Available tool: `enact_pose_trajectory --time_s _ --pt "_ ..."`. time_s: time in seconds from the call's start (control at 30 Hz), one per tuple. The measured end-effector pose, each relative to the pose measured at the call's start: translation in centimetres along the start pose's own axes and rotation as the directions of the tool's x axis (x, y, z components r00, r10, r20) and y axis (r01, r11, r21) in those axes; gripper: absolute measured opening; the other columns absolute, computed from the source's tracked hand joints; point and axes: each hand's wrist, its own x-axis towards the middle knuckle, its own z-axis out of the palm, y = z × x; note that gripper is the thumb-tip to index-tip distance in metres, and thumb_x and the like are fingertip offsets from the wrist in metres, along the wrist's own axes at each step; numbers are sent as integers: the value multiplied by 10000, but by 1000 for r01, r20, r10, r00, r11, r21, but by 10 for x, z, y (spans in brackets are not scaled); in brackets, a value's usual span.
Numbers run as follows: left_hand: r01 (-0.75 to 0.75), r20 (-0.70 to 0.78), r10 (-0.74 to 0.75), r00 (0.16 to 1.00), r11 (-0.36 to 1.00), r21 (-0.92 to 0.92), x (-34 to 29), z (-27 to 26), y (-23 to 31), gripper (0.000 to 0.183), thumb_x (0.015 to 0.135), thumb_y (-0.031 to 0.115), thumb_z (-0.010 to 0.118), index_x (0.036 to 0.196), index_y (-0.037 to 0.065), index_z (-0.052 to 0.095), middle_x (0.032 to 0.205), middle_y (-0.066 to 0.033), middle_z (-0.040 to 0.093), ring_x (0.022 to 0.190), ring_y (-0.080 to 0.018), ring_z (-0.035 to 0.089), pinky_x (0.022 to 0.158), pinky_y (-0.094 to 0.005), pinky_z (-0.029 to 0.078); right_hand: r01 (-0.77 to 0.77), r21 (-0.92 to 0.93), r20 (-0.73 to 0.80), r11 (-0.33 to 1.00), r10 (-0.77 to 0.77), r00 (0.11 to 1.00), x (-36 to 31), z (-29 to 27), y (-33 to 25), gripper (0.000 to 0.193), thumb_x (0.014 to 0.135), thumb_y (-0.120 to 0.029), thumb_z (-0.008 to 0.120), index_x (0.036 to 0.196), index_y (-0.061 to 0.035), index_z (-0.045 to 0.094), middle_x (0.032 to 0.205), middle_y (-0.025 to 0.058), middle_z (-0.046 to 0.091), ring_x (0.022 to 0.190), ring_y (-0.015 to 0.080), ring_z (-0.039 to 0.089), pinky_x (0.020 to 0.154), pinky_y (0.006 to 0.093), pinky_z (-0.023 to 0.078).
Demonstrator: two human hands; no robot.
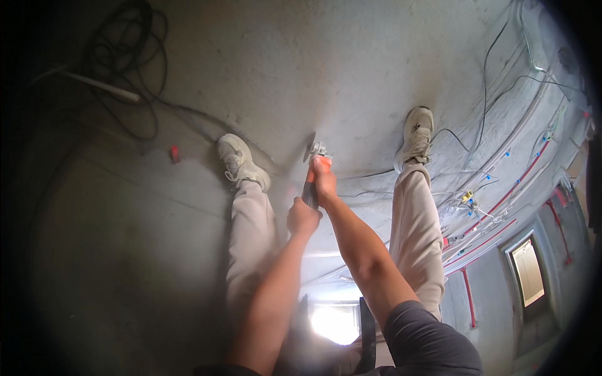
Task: The person walks through a construction site, briefly handles a small white electrical box and wires near a ceiling junction, then uses an angle grinder to cut a long groove into the concrete floor. The person moves a fan and picks up the grinder before starting the cut.
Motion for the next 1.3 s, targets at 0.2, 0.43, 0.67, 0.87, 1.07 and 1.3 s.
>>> enact_pose_trajectory --time_s 0.2,0.43,0.67,0.87,1.07,1.3 --pt "-15 4 15 1000 999 -30 -3 -2 13 505 707 189 816 1137 32 603 1116 -200 743 1071 -402 712 918 -486 555 81 5 24 997 -81 996 -10 -2 -24 575 971 -550 655 1172 -12 682 1034 60 662 937 179 606 852 349 493" --pt "-16 13 16 1000 999 -39 -3 -1 22 498 718 186 803 1147 29 604 1117 -200 741 1066 -395 714 920 -478 551 113 -153 12 982 -113 994 -10 -6 -37 735 951 -655 621 1194 38 659 1064 118 674 945 221 633 852 386 509" --pt "-8 33 11 999 996 -91 -5 -3 31 496 726 191 814 1144 35 597 1113 -188 741 1059 -389 718 908 -484 556 113 -161 -9 980 -116 993 -4 -6 -48 659 965 -567 650 1228 36 674 1107 127 694 993 223 644 894 387 504" --pt "-28 37 33 999 992 -121 -7 -4 37 493 742 195 830 1142 42 586 1113 -178 744 1064 -381 719 906 -487 564 132 -217 -35 967 -143 989 -3 -8 -56 704 945 -614 639 1188 45 691 1071 133 704 982 232 648 891 391 505" --pt "-67 20 71 997 987 -145 -6 -6 48 491 745 186 830 1145 41 584 1113 -174 744 1073 -383 714 917 -489 559 211 -194 -8 958 -216 976 -5 -8 -72 684 945 -605 639 1178 37 692 1052 129 705 971 220 644 872 388 506" --pt "-83 18 88 996 975 -205 -7 -11 66 500 749 170 820 1170 31 588 1147 -187 735 1087 -389 709 932 -487 555 240 -195 38 951 -237 971 0 -7 -98 712 956 -589 646 1289 41 652 1169 142 694 1046 236 652 930 395 506"
